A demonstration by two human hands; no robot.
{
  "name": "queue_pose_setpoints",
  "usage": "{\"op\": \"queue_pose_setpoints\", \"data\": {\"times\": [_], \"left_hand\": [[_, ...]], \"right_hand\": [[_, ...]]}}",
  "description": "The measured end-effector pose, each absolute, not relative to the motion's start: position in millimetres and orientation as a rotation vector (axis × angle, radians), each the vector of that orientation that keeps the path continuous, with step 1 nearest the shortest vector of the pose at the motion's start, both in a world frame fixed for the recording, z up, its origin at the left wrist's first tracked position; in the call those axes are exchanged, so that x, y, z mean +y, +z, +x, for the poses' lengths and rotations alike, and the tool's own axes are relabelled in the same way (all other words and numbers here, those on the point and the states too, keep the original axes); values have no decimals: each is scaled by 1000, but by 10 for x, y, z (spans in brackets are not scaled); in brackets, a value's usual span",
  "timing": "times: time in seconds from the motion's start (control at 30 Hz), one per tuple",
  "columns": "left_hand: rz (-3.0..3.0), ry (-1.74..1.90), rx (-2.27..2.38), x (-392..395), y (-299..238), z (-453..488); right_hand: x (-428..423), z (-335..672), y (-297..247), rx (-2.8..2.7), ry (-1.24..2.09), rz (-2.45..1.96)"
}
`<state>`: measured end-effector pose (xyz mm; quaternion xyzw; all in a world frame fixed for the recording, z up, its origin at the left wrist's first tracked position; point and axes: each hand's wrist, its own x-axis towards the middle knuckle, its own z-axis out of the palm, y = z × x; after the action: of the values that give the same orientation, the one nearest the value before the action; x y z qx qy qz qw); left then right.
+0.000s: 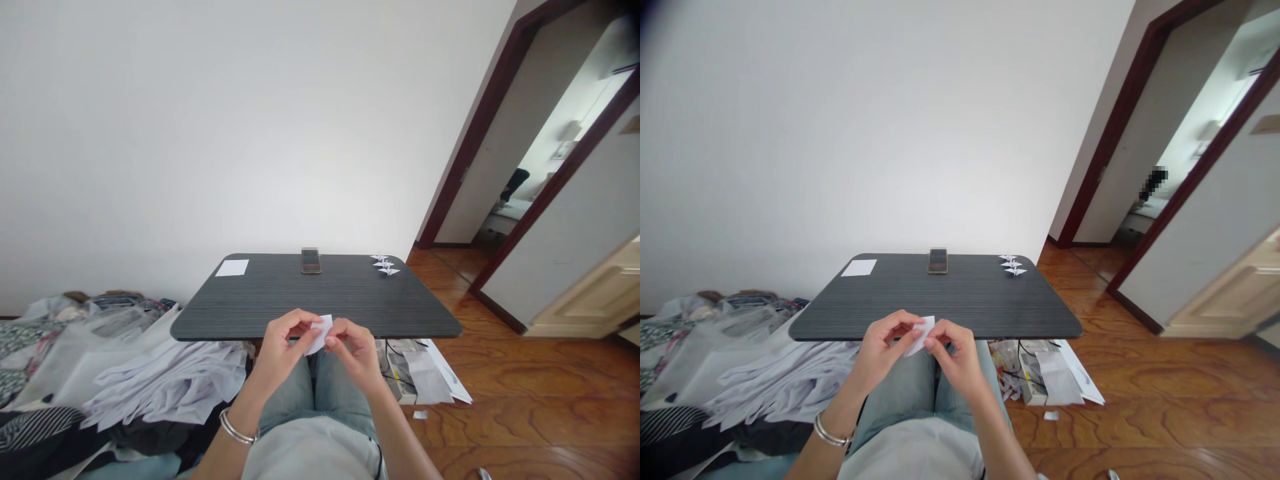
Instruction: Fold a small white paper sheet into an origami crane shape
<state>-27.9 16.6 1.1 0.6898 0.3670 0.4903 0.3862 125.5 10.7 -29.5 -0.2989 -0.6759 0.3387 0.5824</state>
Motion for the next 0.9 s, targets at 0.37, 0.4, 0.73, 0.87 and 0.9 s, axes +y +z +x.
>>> {"op": "queue_pose_setpoints", "data": {"times": [0.37,0.4,0.73,0.87,0.9], "left_hand": [[1800,1227,959,177,35,-323],[1801,1211,965,173,42,-321],[1745,1143,998,158,78,-306],[1752,1109,1001,144,85,-315],[1756,1109,1004,143,87,-318]], "right_hand": [[85,1236,-226,-1526,856,-791],[95,1226,-239,-1495,857,-808],[100,1181,-270,-1380,911,-822],[102,1161,-277,-1372,924,-816],[103,1154,-282,-1372,926,-811]]}}
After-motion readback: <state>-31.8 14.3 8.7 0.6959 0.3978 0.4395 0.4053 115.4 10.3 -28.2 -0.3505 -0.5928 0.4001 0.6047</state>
